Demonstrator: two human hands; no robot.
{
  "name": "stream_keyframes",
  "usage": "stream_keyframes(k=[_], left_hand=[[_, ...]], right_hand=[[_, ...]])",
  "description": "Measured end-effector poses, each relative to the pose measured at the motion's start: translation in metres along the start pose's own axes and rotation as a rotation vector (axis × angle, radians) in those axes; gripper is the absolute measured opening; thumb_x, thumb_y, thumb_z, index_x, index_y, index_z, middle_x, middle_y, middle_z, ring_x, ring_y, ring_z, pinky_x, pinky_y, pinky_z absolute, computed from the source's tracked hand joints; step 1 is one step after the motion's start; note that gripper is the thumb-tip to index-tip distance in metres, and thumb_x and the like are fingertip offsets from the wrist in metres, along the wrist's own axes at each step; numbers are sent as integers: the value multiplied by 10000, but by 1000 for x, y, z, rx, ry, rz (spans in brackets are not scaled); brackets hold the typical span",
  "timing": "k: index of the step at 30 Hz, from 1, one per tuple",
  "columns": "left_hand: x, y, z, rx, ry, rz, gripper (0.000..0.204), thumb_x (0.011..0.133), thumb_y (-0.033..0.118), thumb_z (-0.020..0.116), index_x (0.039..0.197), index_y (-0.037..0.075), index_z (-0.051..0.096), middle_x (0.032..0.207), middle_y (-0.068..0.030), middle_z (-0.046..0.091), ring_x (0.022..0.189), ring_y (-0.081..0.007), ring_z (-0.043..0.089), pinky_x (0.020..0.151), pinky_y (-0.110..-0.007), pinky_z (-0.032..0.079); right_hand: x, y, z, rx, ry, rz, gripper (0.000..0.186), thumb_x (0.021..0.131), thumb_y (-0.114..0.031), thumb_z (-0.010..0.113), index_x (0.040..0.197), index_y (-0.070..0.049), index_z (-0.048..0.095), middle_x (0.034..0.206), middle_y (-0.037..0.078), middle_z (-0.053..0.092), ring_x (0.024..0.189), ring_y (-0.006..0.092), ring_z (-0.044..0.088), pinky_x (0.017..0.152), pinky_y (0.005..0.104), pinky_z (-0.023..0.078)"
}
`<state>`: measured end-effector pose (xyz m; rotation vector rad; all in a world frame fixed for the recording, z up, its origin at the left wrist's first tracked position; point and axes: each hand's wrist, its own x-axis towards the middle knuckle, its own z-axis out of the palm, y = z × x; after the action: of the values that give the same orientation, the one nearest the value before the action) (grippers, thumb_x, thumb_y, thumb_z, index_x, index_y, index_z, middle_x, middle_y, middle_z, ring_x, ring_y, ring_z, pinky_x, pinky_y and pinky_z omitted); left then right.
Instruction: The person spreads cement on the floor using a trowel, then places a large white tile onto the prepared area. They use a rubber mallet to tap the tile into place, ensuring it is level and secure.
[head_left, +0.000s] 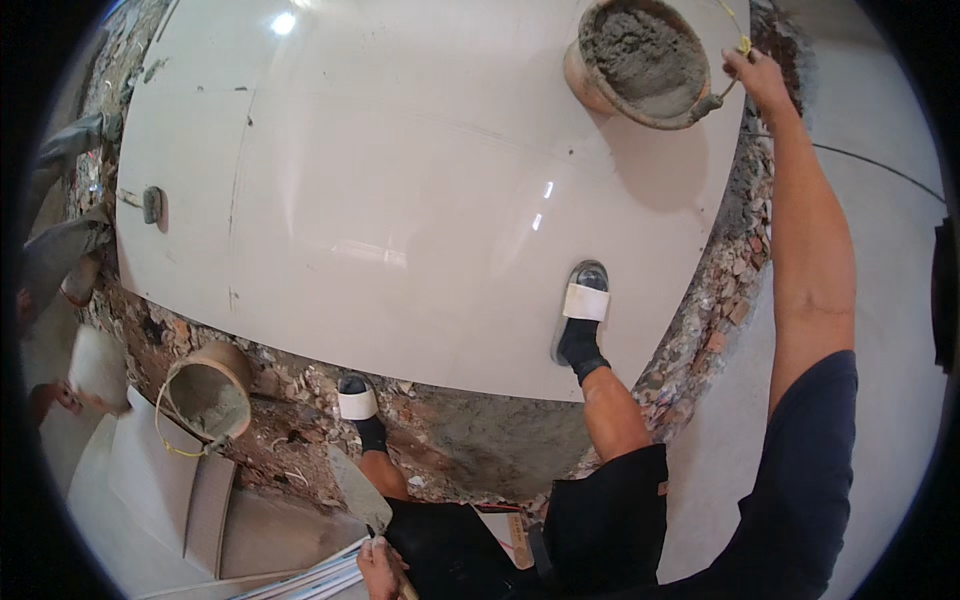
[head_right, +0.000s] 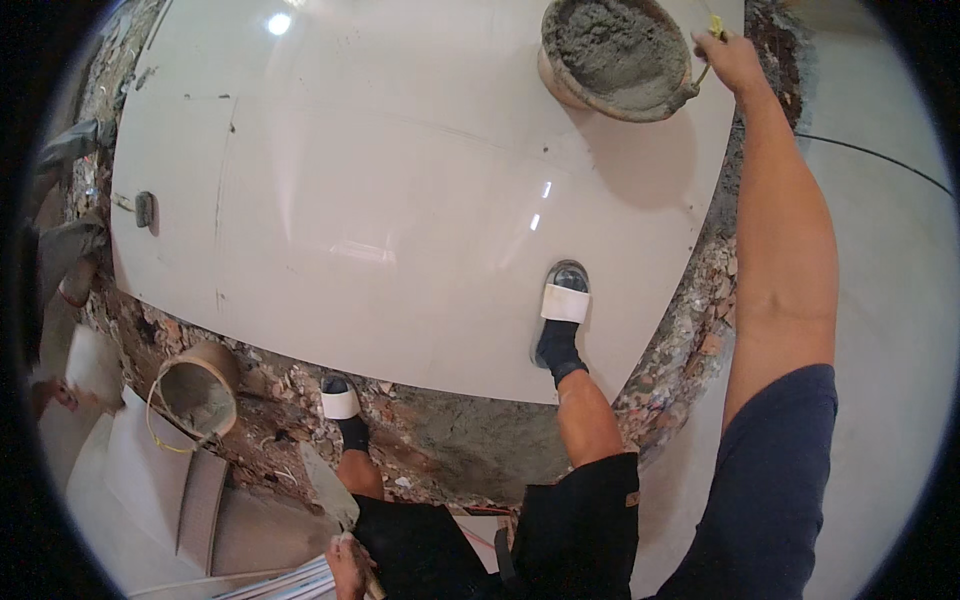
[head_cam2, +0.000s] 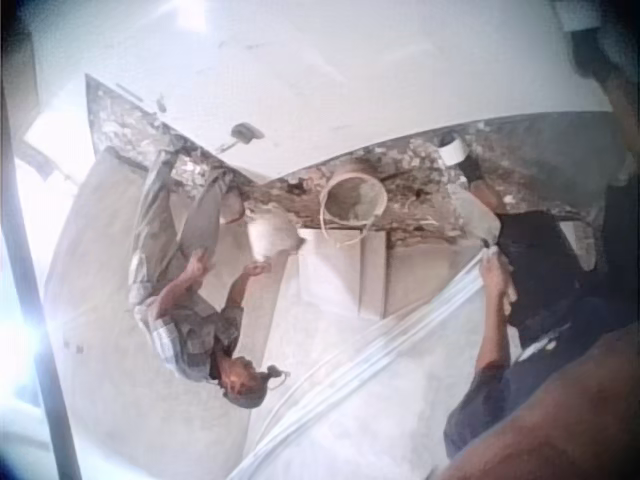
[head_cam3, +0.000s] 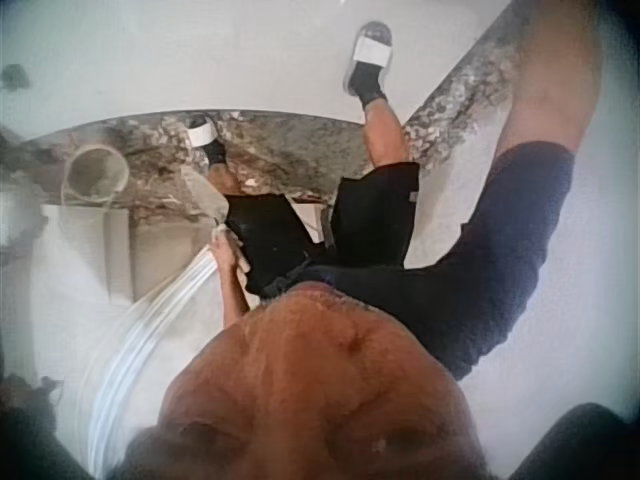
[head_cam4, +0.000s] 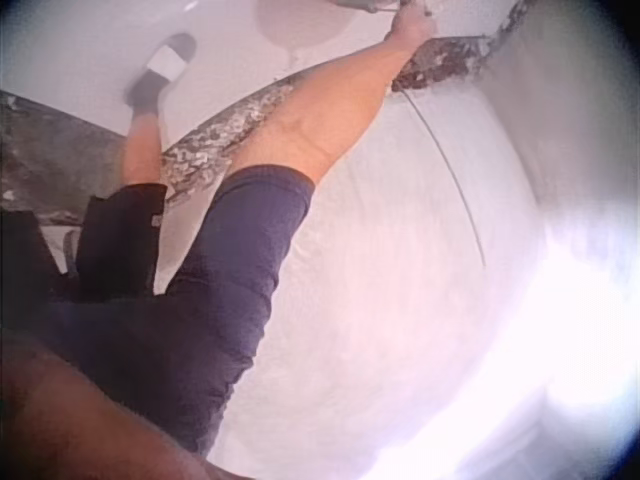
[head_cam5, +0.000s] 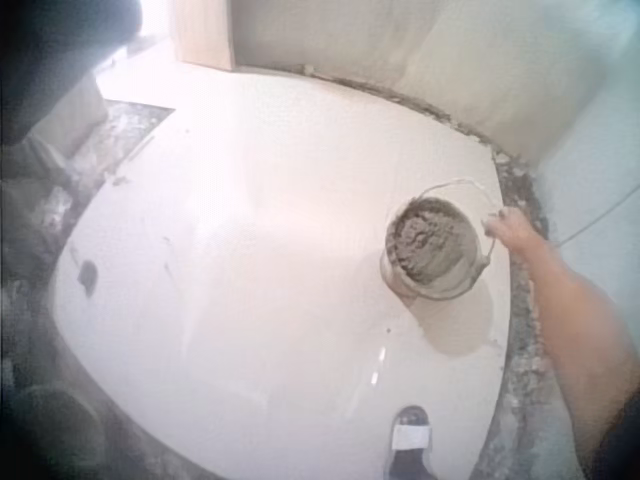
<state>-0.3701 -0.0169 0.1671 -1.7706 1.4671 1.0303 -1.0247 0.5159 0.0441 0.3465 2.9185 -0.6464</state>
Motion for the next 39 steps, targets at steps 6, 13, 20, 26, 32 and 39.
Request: stream_keyframes(k=[6,13,20,26,32,39], left_hand=[[-13,1,3,191,-47,218,227,908,212,546,798,16,511,555,-49,489,467,-142,516,427,-296,449],[0,-57,-19,253,2,157,376,871,401,526,884,26,558,783,-268,617,812,-464,586,713,-526,443],[0,-80,-21,-255,-129,26,347,886,339,515,843,-3,553,681,-172,614,536,-286,617,540,-399,491],[-5,-131,-49,-1246,77,-114,227,891,233,509,955,16,526,564,-56,473,397,-180,470,401,-310,441],[-25,-202,-128,-1234,371,-288,238,908,334,471,826,111,481,592,-37,463,420,-158,457,396,-283,420],[2,-256,-186,-1185,476,-439,229,907,279,454,787,85,459,588,-59,468,447,-181,484,404,-315,435]], right_hand=[[-25,-46,38,100,-58,-145,531,797,-533,597,897,-14,639,751,57,568,687,166,500,683,323,418],[-140,-90,55,-28,-70,101,525,890,-444,526,1091,32,617,908,223,636,843,308,616,742,405,467],[-348,-229,66,385,-315,131,350,881,-357,570,777,-24,593,602,6,459,507,138,420,482,309,368],[-559,-344,91,285,-646,177,391,904,-367,531,643,-78,497,572,6,430,502,136,429,457,306,372],[-753,-434,219,350,-1255,159,459,912,-379,516,884,75,582,710,179,567,683,262,568,665,436,439],[-871,-507,385,249,-1482,-70,506,872,-446,515,886,55,581,865,279,614,833,430,589,757,460,443]])
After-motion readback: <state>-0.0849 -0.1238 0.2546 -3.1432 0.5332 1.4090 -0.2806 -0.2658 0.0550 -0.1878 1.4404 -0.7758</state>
